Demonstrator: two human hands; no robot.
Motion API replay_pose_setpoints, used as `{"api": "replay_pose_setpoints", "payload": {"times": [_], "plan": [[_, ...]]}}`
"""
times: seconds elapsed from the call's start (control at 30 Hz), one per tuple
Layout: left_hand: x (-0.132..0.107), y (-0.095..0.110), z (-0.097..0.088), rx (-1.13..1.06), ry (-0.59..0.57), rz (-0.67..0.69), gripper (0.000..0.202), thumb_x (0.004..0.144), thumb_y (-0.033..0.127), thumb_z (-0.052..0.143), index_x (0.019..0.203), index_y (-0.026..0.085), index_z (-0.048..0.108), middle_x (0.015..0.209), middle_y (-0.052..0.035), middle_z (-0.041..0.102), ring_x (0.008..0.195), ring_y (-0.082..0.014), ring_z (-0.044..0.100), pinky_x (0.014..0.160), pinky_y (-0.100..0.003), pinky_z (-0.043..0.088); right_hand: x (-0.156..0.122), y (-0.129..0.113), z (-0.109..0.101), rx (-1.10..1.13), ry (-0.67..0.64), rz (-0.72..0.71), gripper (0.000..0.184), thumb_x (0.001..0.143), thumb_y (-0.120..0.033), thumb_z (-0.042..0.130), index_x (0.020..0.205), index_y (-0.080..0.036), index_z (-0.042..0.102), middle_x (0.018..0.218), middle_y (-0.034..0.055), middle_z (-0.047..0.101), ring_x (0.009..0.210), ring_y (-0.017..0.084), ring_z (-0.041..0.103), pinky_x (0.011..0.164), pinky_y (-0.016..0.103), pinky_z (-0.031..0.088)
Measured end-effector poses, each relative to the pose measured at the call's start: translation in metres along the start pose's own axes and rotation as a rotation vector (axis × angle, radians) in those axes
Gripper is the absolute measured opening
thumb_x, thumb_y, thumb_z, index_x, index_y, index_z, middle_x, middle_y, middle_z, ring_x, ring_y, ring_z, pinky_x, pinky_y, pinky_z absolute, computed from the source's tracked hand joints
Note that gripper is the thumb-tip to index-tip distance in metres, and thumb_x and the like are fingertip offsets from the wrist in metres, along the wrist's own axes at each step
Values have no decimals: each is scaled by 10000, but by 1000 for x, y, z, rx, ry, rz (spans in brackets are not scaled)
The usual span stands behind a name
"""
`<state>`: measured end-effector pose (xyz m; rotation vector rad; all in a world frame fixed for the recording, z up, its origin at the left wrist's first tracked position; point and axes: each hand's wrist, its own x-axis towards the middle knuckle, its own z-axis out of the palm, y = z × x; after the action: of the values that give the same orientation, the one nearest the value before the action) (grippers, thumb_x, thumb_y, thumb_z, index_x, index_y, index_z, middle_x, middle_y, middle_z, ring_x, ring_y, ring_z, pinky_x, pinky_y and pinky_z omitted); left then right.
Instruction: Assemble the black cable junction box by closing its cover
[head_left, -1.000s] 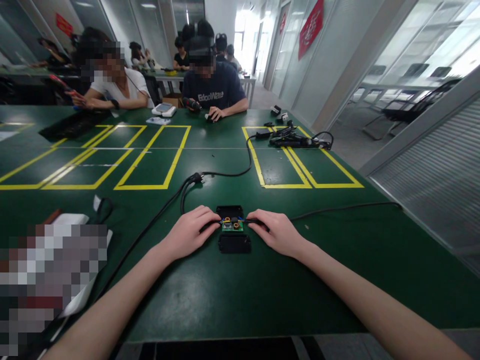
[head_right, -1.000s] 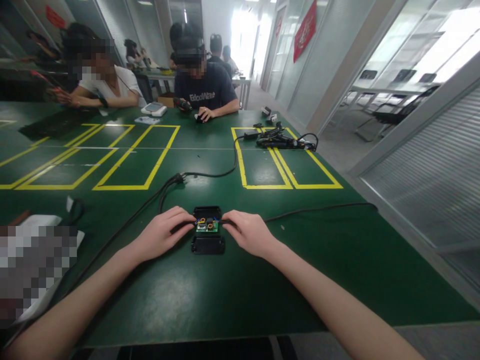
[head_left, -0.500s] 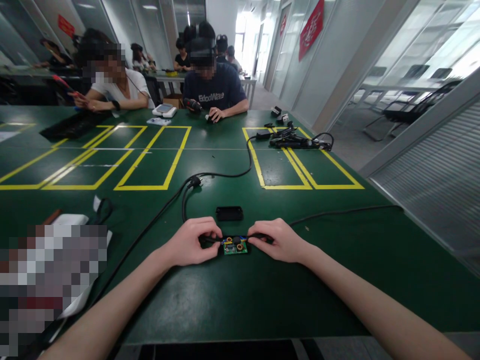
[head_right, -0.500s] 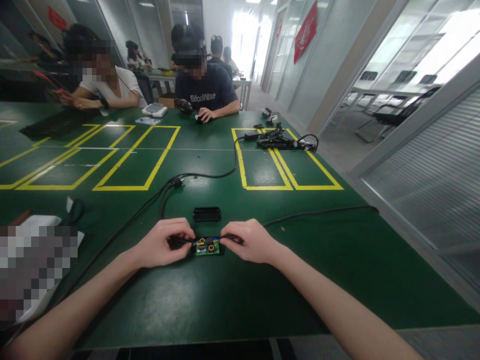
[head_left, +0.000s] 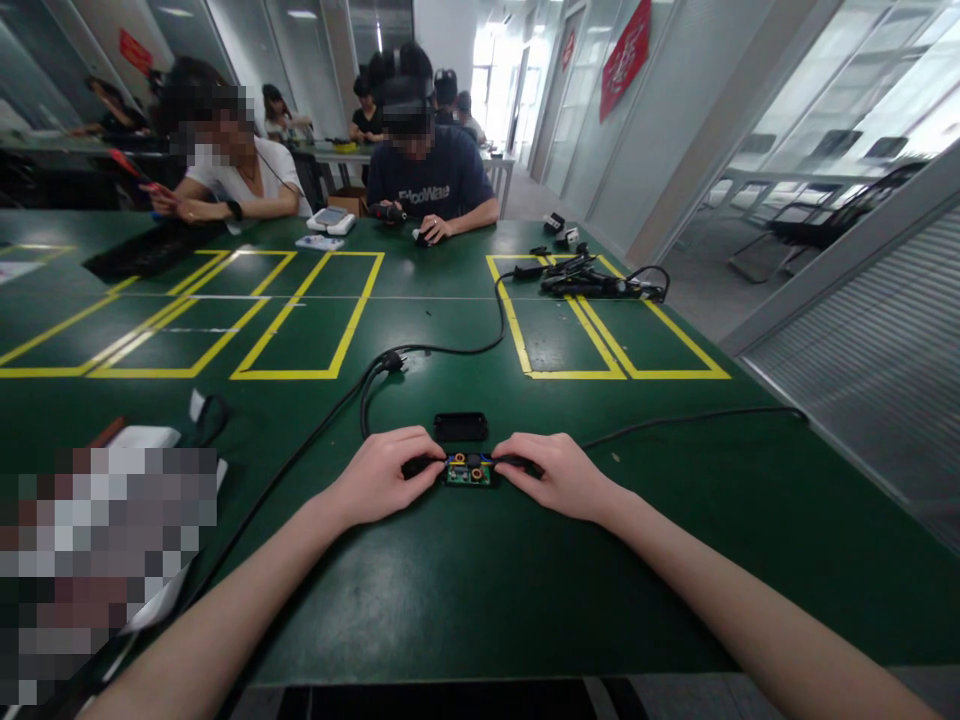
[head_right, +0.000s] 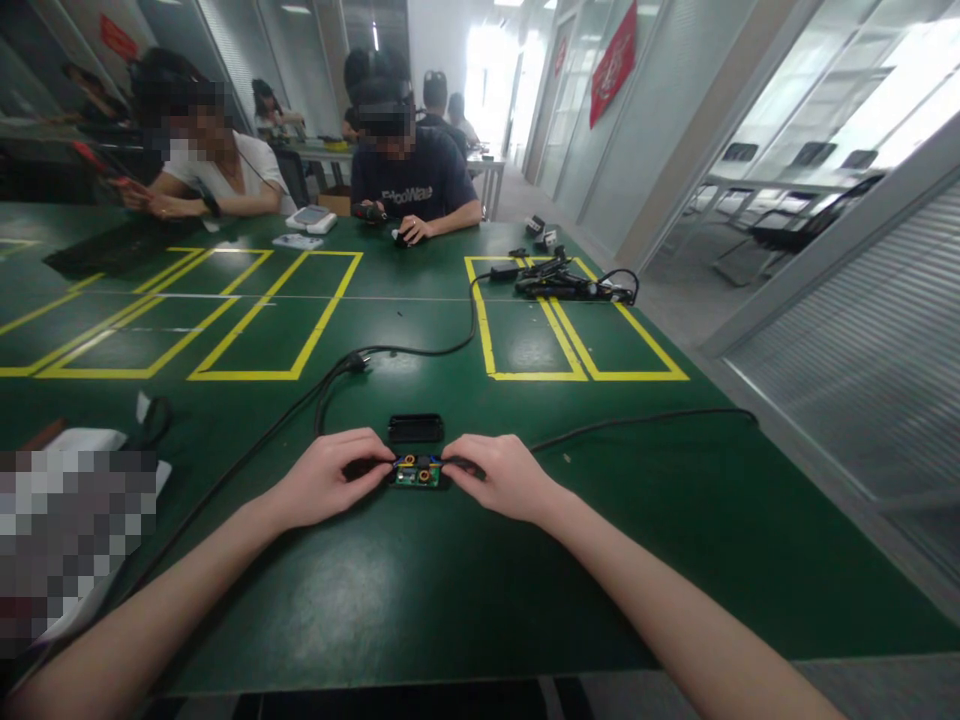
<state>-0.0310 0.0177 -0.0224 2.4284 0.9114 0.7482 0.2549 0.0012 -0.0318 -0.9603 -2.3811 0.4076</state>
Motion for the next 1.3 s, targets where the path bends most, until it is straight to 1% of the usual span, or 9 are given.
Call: {"api": "replay_pose_setpoints", "payload": {"times": [0.2,0.3,0.37,0.5,0.63,0.83,1.0,1.2,1.3], "plan": [[0,0,5,-70,-11,0,132,974,220,615,943,180,737,883,-34,718,770,-144,664,680,-232,485,-2,1,-5,19,-36,-25,110,972,-280,639,1035,-201,683,898,40,758,721,152,706,647,246,501],[1,1,7,-118,-11,-13,130,966,199,623,914,176,740,880,-37,719,779,-147,664,697,-237,491,-2,2,-7,57,-76,-48,193,900,-333,735,1023,-194,681,896,37,751,730,156,706,644,245,493],[1,2,8,-116,-10,-6,142,971,197,624,893,175,741,873,-38,715,795,-151,661,723,-245,495,-3,3,-7,56,-80,-63,213,898,-360,753,1005,-189,686,881,38,744,722,155,698,630,245,480],[2,4,5,-61,-33,2,172,976,192,620,840,179,724,815,-20,682,740,-141,630,681,-237,466,-2,6,-4,4,-56,-118,219,966,-392,699,995,-175,696,819,34,708,685,149,658,602,248,443],[2,6,3,-7,-46,17,188,991,191,586,849,184,708,806,-10,666,706,-131,617,653,-232,447,-1,4,-5,-34,-63,-145,226,996,-396,662,975,-172,689,803,31,681,683,145,620,597,253,421],[3,6,4,23,-42,32,161,966,175,587,837,183,683,811,-9,669,731,-141,624,673,-240,447,4,-2,-10,-95,-58,-194,219,985,-372,674,890,-175,679,929,82,700,869,208,603,753,327,494],[3,6,3,31,-33,15,160,957,166,589,825,184,678,812,-8,668,727,-143,623,664,-243,443,5,-2,-7,-162,-47,-208,200,1014,-352,630,961,-173,701,949,87,711,877,212,605,759,348,496],[6,1,5,64,41,-29,167,975,195,610,838,190,705,845,-25,700,817,-179,642,736,-284,487,6,-2,-1,-211,18,-168,160,996,-315,654,992,-162,698,990,98,723,904,230,610,752,365,492],[7,0,3,127,35,16,186,990,205,589,850,188,711,852,-36,712,819,-187,636,747,-306,493,7,-3,1,-194,52,-147,160,979,-321,675,972,-163,705,990,101,723,902,230,616,759,372,500]]}}
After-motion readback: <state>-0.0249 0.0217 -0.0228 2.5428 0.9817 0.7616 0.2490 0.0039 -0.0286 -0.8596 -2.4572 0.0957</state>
